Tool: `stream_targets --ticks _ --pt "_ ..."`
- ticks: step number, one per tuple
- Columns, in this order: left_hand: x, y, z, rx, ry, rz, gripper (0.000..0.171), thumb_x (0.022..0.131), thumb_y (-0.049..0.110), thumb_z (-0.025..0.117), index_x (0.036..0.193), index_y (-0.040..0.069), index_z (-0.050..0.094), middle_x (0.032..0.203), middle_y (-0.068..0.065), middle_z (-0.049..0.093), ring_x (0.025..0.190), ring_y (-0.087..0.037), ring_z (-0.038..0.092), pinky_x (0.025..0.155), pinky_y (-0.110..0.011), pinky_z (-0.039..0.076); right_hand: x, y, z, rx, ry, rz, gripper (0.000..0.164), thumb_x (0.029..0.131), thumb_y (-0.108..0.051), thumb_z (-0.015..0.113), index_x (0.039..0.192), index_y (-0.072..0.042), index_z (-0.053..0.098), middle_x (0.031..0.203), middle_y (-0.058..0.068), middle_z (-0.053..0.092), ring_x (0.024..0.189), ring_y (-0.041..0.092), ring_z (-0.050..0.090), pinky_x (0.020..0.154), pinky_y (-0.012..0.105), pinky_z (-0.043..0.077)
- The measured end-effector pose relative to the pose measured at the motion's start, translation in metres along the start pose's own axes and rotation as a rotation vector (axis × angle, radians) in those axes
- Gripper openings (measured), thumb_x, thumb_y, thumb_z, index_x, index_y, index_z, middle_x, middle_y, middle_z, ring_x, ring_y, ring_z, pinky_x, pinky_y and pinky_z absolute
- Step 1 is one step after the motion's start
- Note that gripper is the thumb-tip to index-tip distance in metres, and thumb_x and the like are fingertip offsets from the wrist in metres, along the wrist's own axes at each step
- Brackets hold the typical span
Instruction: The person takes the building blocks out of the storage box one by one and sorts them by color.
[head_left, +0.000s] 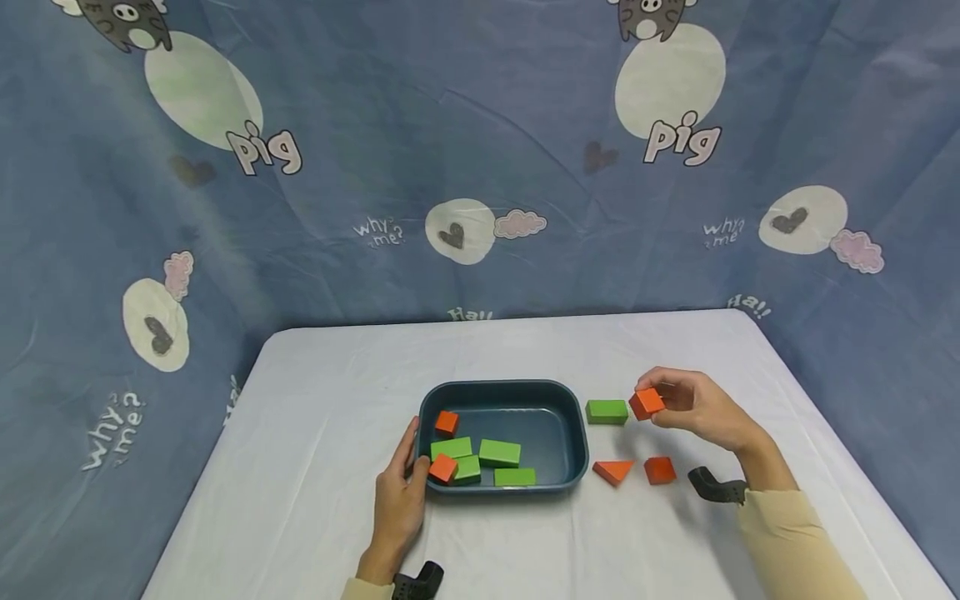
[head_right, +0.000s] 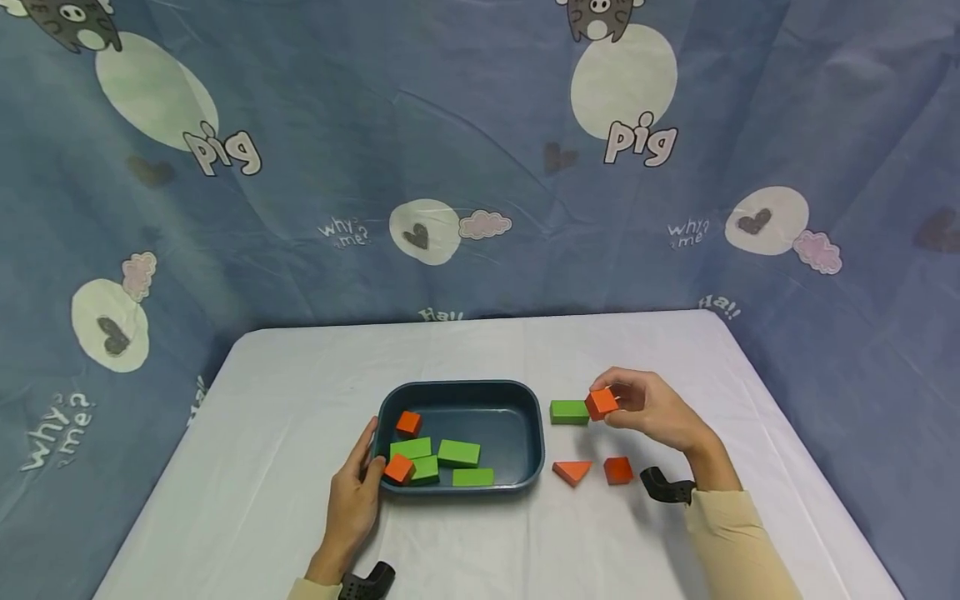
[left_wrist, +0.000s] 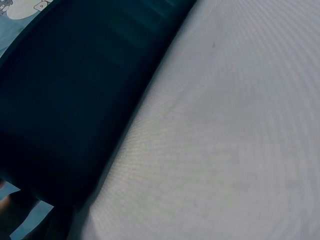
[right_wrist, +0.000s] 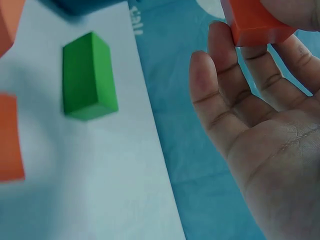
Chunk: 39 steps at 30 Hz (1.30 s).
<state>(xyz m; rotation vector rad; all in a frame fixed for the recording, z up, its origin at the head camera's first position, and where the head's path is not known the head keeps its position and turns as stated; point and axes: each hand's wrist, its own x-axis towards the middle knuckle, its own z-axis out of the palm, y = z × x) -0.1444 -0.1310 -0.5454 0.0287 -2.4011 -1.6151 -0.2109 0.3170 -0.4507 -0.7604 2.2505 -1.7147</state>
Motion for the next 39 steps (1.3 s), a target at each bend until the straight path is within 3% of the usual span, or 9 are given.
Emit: stream_targets --ticks 17,25,31,39 --pt "0.001 0.0 0.0 0.014 0.003 0.02 0.056 0.102 0.007 0.056 0.156 0.014 0.044 0.145 -0.004 0.055 0.13 -0.02 0.056 0.104 -0.006 0.028 -0.043 0.007 -0.018 -0.016 0.098 0.074 0.039 0.086 0.016 0.069 0.123 0.01 0.059 0.111 0.017 0.066 0.097 0.019 0.068 0.083 0.029 0.058" --pt "0.001 0.001 0.0 0.006 -0.004 -0.004 0.057 0.103 0.007 0.056 0.157 0.019 0.043 0.145 -0.003 0.055 0.131 -0.018 0.055 0.103 -0.006 0.029 -0.06 0.01 -0.017 -0.068 0.147 0.132 0.039 0.085 0.013 0.071 0.122 0.009 0.061 0.11 0.015 0.069 0.095 0.018 0.069 0.081 0.027 0.058" --pt "0.001 0.002 0.001 0.006 -0.01 -0.005 0.057 0.102 0.006 0.055 0.157 0.015 0.043 0.145 -0.004 0.056 0.132 -0.019 0.053 0.104 -0.006 0.028 -0.075 0.018 -0.015 -0.095 0.176 0.16 0.038 0.085 0.011 0.073 0.122 0.008 0.062 0.11 0.014 0.069 0.095 0.015 0.069 0.081 0.024 0.057" --pt "0.0 0.002 0.002 0.0 -0.018 -0.022 0.058 0.103 0.006 0.054 0.158 0.017 0.041 0.152 0.0 0.048 0.137 -0.014 0.047 0.104 -0.005 0.029 -0.096 0.033 -0.012 -0.081 0.207 0.215 0.037 0.085 0.008 0.075 0.12 0.008 0.063 0.109 0.013 0.07 0.095 0.014 0.069 0.08 0.024 0.056"
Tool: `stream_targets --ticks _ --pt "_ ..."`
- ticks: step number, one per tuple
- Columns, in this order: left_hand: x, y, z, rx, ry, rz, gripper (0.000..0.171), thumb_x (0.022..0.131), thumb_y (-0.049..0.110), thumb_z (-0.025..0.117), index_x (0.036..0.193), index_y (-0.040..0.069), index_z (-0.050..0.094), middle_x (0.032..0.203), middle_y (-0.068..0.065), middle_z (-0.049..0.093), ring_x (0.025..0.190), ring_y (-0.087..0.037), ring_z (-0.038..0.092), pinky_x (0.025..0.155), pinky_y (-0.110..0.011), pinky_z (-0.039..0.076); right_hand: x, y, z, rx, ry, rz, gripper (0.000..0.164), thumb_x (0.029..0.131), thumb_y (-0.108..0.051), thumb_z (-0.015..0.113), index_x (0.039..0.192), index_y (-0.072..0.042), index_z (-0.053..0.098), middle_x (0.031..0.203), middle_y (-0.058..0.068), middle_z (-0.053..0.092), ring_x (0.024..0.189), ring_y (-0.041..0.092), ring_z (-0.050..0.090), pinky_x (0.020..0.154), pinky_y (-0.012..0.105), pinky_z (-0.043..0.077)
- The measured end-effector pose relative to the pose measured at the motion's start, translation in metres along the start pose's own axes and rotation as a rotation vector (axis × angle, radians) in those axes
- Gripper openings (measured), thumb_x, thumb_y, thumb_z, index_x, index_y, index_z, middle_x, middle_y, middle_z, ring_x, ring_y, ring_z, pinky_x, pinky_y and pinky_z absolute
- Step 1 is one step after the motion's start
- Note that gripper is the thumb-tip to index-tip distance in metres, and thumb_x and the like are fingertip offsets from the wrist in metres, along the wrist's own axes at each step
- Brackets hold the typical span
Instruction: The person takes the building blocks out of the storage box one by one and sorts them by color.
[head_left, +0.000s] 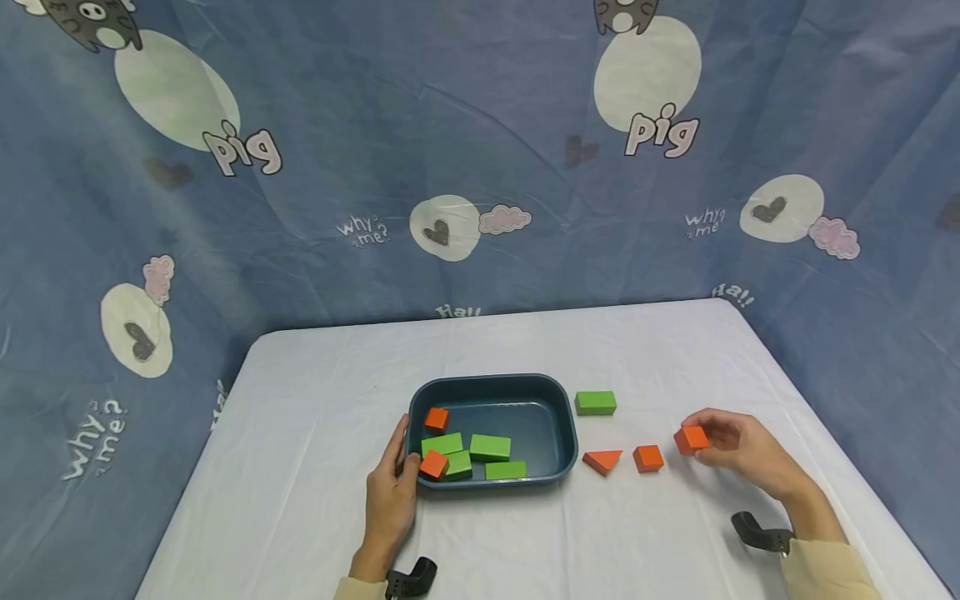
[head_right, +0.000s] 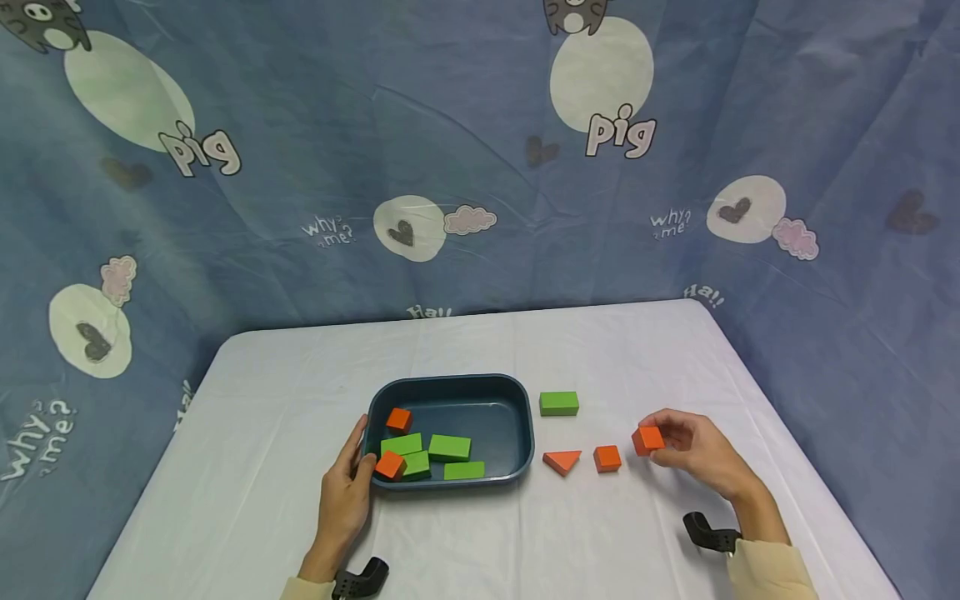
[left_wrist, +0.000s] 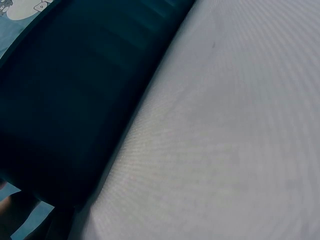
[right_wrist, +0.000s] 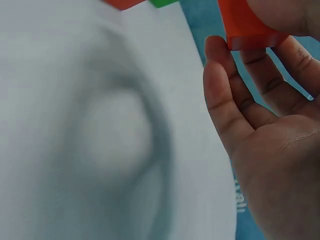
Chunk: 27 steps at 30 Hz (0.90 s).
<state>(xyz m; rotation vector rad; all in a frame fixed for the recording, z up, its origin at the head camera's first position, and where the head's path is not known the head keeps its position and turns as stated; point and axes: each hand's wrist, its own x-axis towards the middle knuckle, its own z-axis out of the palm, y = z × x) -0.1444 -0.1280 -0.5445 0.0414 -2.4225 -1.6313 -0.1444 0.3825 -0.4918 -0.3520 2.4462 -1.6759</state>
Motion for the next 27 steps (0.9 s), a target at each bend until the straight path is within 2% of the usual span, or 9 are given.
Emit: stream_targets --ticks 10,19,27 --pt "-0.001 -0.001 0.0 -0.011 0.016 -0.001 0.056 0.103 0.007 0.055 0.157 0.015 0.043 0.149 -0.001 0.051 0.134 -0.016 0.05 0.103 -0.005 0.029 -0.007 0.019 0.004 -0.026 0.042 0.017 0.039 0.083 0.009 0.075 0.121 0.009 0.064 0.108 0.011 0.072 0.095 0.01 0.069 0.08 0.02 0.054" --pt "-0.001 -0.001 0.001 -0.013 0.01 0.003 0.056 0.102 0.007 0.056 0.156 0.015 0.044 0.145 -0.004 0.056 0.133 -0.018 0.053 0.104 -0.006 0.028 -0.011 0.026 0.01 -0.063 0.068 0.026 0.039 0.085 0.009 0.074 0.122 0.011 0.063 0.106 0.014 0.072 0.092 0.01 0.068 0.078 0.018 0.051" --pt "0.001 -0.001 -0.002 -0.015 0.012 0.014 0.056 0.102 0.008 0.056 0.156 0.015 0.044 0.142 -0.005 0.058 0.128 -0.02 0.057 0.103 -0.006 0.03 -0.003 0.026 0.017 -0.155 0.116 0.1 0.041 0.08 0.007 0.078 0.119 0.007 0.066 0.105 0.013 0.071 0.086 0.01 0.065 0.074 0.022 0.051"
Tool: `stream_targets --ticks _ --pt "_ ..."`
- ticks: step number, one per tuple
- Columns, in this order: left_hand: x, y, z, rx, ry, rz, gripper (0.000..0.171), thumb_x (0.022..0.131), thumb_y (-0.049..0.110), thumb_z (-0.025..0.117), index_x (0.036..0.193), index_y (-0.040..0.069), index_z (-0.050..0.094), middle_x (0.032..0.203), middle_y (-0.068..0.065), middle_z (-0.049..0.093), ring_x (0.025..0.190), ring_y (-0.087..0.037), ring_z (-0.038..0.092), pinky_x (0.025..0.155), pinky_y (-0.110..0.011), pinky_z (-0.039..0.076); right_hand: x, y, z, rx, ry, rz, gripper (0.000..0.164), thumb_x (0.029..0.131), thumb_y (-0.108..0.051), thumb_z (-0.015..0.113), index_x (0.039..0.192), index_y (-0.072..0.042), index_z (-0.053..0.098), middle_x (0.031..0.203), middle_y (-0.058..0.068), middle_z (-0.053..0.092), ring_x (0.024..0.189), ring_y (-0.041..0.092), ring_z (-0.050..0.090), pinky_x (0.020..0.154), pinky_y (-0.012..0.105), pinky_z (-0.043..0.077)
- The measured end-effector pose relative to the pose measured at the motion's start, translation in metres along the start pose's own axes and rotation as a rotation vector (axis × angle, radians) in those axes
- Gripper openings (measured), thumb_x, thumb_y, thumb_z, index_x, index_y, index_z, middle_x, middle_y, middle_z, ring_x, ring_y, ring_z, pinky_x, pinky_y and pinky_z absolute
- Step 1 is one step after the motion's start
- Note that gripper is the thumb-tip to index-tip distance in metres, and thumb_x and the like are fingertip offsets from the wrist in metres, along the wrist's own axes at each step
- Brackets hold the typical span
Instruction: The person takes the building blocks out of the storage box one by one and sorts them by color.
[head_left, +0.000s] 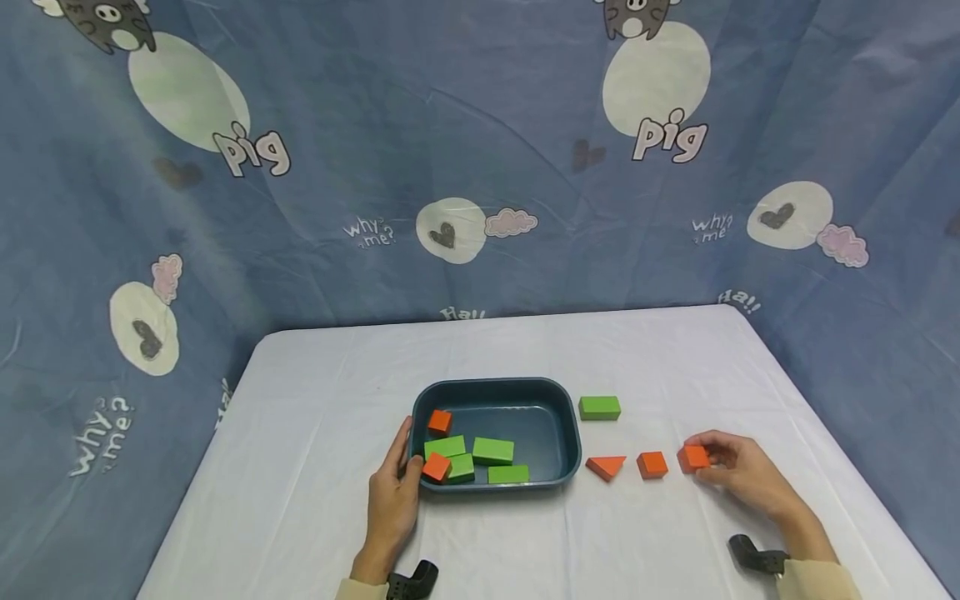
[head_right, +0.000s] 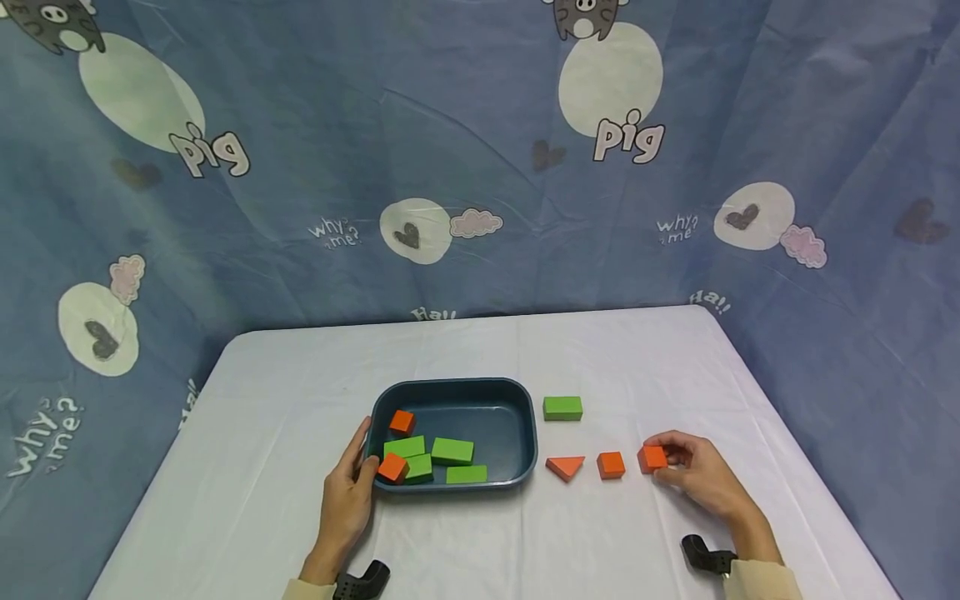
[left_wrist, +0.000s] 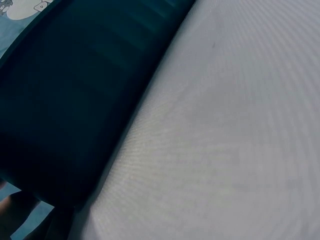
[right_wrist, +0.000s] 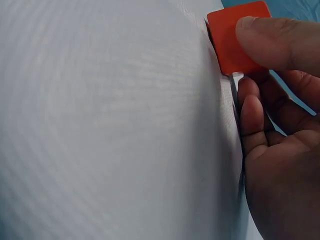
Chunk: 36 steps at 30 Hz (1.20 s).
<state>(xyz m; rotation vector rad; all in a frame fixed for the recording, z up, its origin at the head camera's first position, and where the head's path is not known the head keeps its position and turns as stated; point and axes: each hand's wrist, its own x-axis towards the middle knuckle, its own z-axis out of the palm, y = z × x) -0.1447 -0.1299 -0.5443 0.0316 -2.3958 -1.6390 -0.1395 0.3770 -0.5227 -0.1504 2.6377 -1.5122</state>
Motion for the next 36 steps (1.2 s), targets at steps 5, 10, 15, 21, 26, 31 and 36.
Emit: stream_targets --ticks 5,10,15,21,26,31,36 --pt "0.0 -0.001 -0.001 -0.005 0.007 0.011 0.055 0.102 0.008 0.057 0.156 0.015 0.045 0.141 -0.006 0.059 0.126 -0.021 0.06 0.102 -0.006 0.031 0.002 -0.001 0.004 -0.033 0.0 0.049 0.043 0.078 0.005 0.079 0.119 0.005 0.067 0.106 0.011 0.069 0.087 0.011 0.06 0.074 0.023 0.05" --pt "-0.001 -0.003 -0.001 -0.004 0.008 0.012 0.055 0.102 0.007 0.057 0.156 0.015 0.045 0.141 -0.006 0.059 0.125 -0.024 0.061 0.102 -0.006 0.031 0.002 -0.001 0.003 -0.013 -0.019 0.025 0.049 0.078 0.005 0.08 0.124 0.005 0.065 0.111 0.014 0.068 0.085 0.012 0.059 0.072 0.023 0.05" --pt "-0.001 -0.004 -0.001 0.003 -0.001 -0.005 0.055 0.103 0.009 0.057 0.156 0.016 0.044 0.142 -0.004 0.058 0.126 -0.022 0.06 0.102 -0.006 0.03 0.001 -0.003 -0.001 0.015 0.0 -0.052 0.051 0.079 0.005 0.081 0.126 0.008 0.063 0.111 0.019 0.068 0.083 0.014 0.062 0.07 0.023 0.053" --pt "-0.001 -0.003 -0.002 0.0 0.007 0.02 0.055 0.103 0.009 0.058 0.156 0.015 0.045 0.14 -0.006 0.06 0.123 -0.023 0.062 0.102 -0.006 0.031 0.004 -0.012 -0.006 -0.002 0.063 -0.07 0.047 0.084 -0.004 0.082 0.126 0.005 0.063 0.109 0.017 0.066 0.086 0.015 0.061 0.074 0.019 0.049" --pt "-0.001 -0.003 -0.003 -0.006 0.008 0.018 0.056 0.103 0.009 0.058 0.156 0.018 0.045 0.14 -0.006 0.059 0.124 -0.023 0.061 0.102 -0.007 0.031 0.013 -0.023 -0.006 0.007 0.085 -0.152 0.046 0.086 0.001 0.078 0.128 0.007 0.061 0.118 0.017 0.065 0.094 0.022 0.059 0.082 0.016 0.048" --pt "0.001 -0.004 -0.002 -0.016 -0.005 0.013 0.055 0.103 0.008 0.057 0.157 0.017 0.044 0.142 -0.006 0.058 0.127 -0.022 0.059 0.104 -0.009 0.032 0.025 -0.037 -0.002 0.022 0.064 -0.201 0.045 0.086 0.005 0.076 0.128 0.006 0.061 0.12 0.015 0.065 0.097 0.024 0.059 0.086 0.015 0.049" --pt "0.0 -0.004 -0.001 -0.006 -0.007 0.025 0.055 0.104 0.007 0.055 0.157 0.015 0.042 0.143 -0.008 0.057 0.129 -0.025 0.058 0.104 -0.008 0.03 0.038 -0.05 0.004 0.049 0.027 -0.247 0.044 0.087 0.007 0.075 0.129 0.004 0.061 0.119 0.007 0.065 0.098 0.024 0.059 0.087 0.017 0.05"
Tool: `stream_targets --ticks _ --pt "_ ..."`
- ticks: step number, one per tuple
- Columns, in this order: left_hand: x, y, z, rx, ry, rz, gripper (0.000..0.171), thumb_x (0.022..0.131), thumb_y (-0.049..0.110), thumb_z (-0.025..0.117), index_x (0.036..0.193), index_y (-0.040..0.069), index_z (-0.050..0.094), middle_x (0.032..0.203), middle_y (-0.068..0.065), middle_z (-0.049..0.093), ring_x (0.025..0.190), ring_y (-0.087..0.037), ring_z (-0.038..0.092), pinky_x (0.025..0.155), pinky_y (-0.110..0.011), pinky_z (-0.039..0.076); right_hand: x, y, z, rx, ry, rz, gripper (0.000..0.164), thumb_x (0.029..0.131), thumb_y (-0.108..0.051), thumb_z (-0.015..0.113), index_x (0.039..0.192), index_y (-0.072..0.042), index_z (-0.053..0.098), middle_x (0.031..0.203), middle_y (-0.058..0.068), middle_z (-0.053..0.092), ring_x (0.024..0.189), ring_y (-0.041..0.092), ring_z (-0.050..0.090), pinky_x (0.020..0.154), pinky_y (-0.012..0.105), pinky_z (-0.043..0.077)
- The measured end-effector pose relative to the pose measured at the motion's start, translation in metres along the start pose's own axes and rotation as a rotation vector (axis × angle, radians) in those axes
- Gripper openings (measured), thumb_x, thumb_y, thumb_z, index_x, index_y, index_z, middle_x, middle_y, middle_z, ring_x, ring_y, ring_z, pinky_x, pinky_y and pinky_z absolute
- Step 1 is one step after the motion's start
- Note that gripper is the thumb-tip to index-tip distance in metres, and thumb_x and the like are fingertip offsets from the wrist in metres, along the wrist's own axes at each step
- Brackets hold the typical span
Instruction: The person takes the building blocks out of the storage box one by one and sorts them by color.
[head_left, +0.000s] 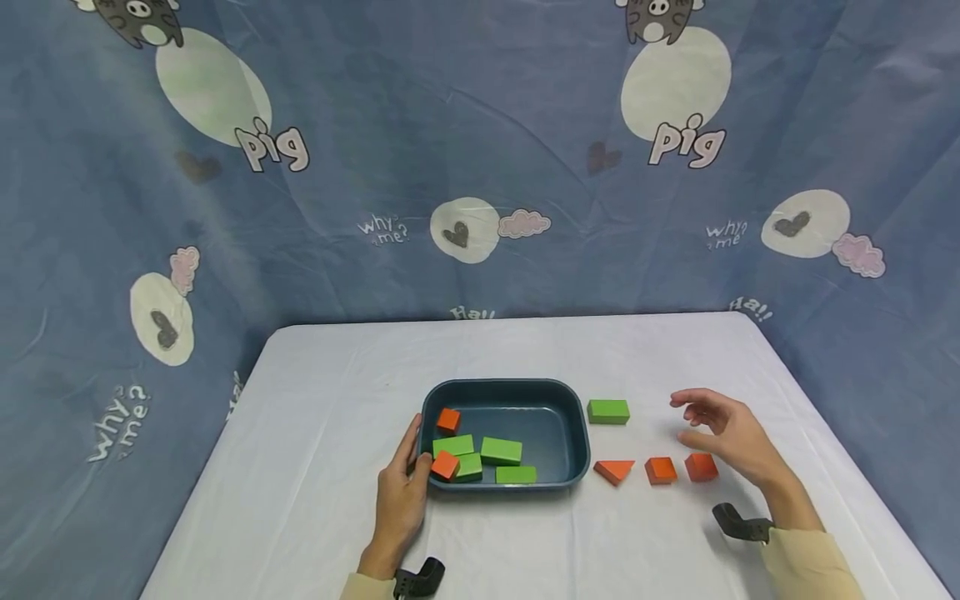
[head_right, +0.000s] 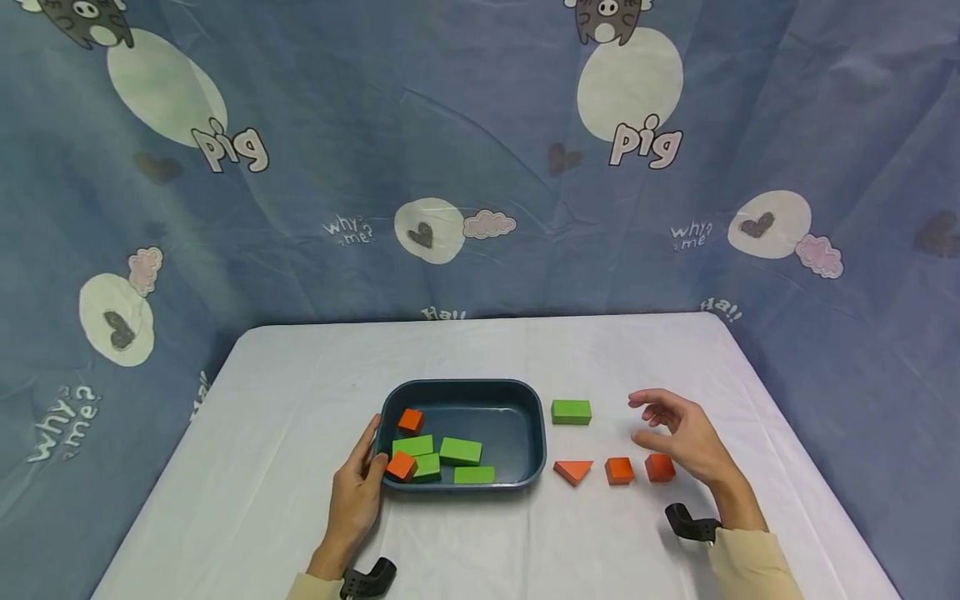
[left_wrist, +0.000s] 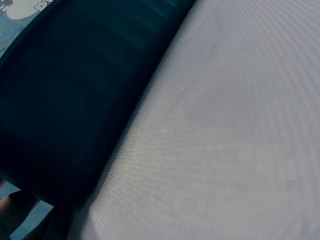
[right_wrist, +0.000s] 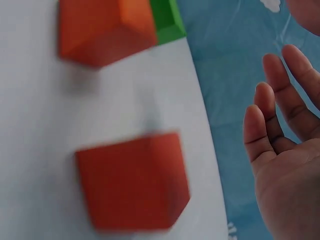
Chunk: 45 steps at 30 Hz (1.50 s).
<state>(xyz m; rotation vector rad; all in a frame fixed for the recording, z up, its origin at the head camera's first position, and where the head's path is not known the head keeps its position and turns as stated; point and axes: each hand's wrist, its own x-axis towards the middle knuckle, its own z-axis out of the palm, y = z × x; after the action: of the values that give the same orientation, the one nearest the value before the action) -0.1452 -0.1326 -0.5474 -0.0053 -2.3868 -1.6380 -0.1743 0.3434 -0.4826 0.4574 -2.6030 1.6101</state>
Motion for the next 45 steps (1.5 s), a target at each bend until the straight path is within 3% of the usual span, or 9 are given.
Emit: stream_targets --ticks 9,16,24,32,39,45 --pt "-0.001 -0.001 0.0 0.0 0.005 0.024 0.055 0.104 0.01 0.056 0.157 0.015 0.042 0.143 -0.008 0.057 0.128 -0.026 0.059 0.104 -0.009 0.031 0.026 -0.013 0.011 0.051 -0.045 -0.057 0.045 0.086 0.008 0.075 0.13 0.005 0.06 0.12 0.002 0.065 0.099 0.014 0.058 0.089 0.017 0.05" --pt "-0.001 -0.002 -0.001 -0.003 0.011 0.011 0.054 0.104 0.012 0.057 0.157 0.016 0.043 0.142 -0.006 0.058 0.128 -0.023 0.059 0.104 -0.008 0.031 0.048 -0.024 0.026 0.146 -0.081 -0.113 0.046 0.085 0.013 0.073 0.129 0.01 0.059 0.121 0.012 0.065 0.099 0.017 0.058 0.091 0.02 0.051" --pt "-0.002 -0.001 -0.001 0.011 -0.011 -0.026 0.055 0.105 0.014 0.056 0.158 0.016 0.042 0.144 -0.004 0.056 0.13 -0.021 0.057 0.111 -0.025 0.034 0.07 -0.034 0.044 0.211 -0.151 -0.141 0.048 0.083 0.014 0.074 0.128 0.008 0.059 0.119 0.011 0.064 0.098 0.021 0.056 0.09 0.023 0.051" --pt "-0.001 -0.002 -0.002 0.003 -0.009 -0.004 0.054 0.105 0.016 0.057 0.157 0.015 0.042 0.144 -0.005 0.057 0.131 -0.022 0.056 0.108 -0.014 0.03 0.093 -0.046 0.059 0.241 -0.181 -0.198 0.048 0.083 0.012 0.075 0.128 0.008 0.06 0.12 0.014 0.063 0.098 0.024 0.056 0.09 0.025 0.05" --pt "0.001 -0.003 -0.001 0.015 0.001 0.016 0.054 0.105 0.016 0.057 0.156 0.01 0.042 0.144 -0.007 0.056 0.132 -0.025 0.055 0.112 -0.043 0.036 0.109 -0.057 0.078 0.308 -0.207 -0.23 0.049 0.081 0.014 0.075 0.127 0.01 0.06 0.12 0.017 0.063 0.098 0.023 0.057 0.091 0.029 0.051" --pt "0.0 -0.005 -0.002 0.011 -0.008 0.006 0.053 0.106 0.017 0.055 0.158 0.014 0.041 0.145 -0.009 0.056 0.134 -0.026 0.053 0.113 -0.049 0.034 0.119 -0.063 0.094 0.372 -0.225 -0.233 0.051 0.079 0.013 0.078 0.126 0.01 0.06 0.121 0.023 0.062 0.099 0.023 0.058 0.091 0.031 0.052"
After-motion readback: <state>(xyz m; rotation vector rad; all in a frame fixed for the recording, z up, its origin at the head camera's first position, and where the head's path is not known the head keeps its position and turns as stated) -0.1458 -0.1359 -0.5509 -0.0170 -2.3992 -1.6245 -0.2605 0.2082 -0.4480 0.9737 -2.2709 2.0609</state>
